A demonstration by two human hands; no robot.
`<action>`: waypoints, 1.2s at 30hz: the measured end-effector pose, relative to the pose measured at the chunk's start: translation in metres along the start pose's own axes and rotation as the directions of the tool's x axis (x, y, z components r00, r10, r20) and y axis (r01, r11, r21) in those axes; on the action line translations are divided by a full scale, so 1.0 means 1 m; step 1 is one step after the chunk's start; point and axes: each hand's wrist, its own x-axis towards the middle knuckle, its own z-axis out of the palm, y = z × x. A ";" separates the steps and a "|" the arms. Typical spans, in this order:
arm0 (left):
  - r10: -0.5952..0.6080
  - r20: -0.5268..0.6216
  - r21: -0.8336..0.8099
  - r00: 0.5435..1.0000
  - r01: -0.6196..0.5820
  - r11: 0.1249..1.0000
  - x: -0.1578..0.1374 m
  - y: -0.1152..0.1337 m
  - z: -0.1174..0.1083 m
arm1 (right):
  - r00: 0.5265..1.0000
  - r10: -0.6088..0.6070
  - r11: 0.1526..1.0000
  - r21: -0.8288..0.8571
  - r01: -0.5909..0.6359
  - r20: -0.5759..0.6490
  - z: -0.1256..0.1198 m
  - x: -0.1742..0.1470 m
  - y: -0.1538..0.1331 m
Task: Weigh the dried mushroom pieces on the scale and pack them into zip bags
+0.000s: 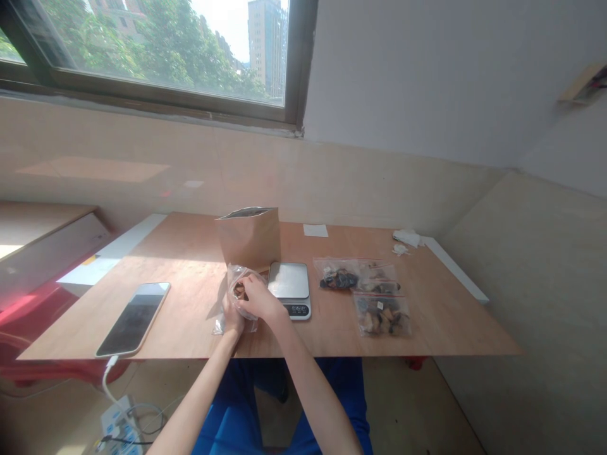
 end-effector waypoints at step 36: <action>-0.137 -0.021 -0.172 0.990 0.132 0.976 0.002 0.010 0.006 | 0.962 0.125 0.932 0.360 -0.029 -0.244 -0.023 -0.002 0.006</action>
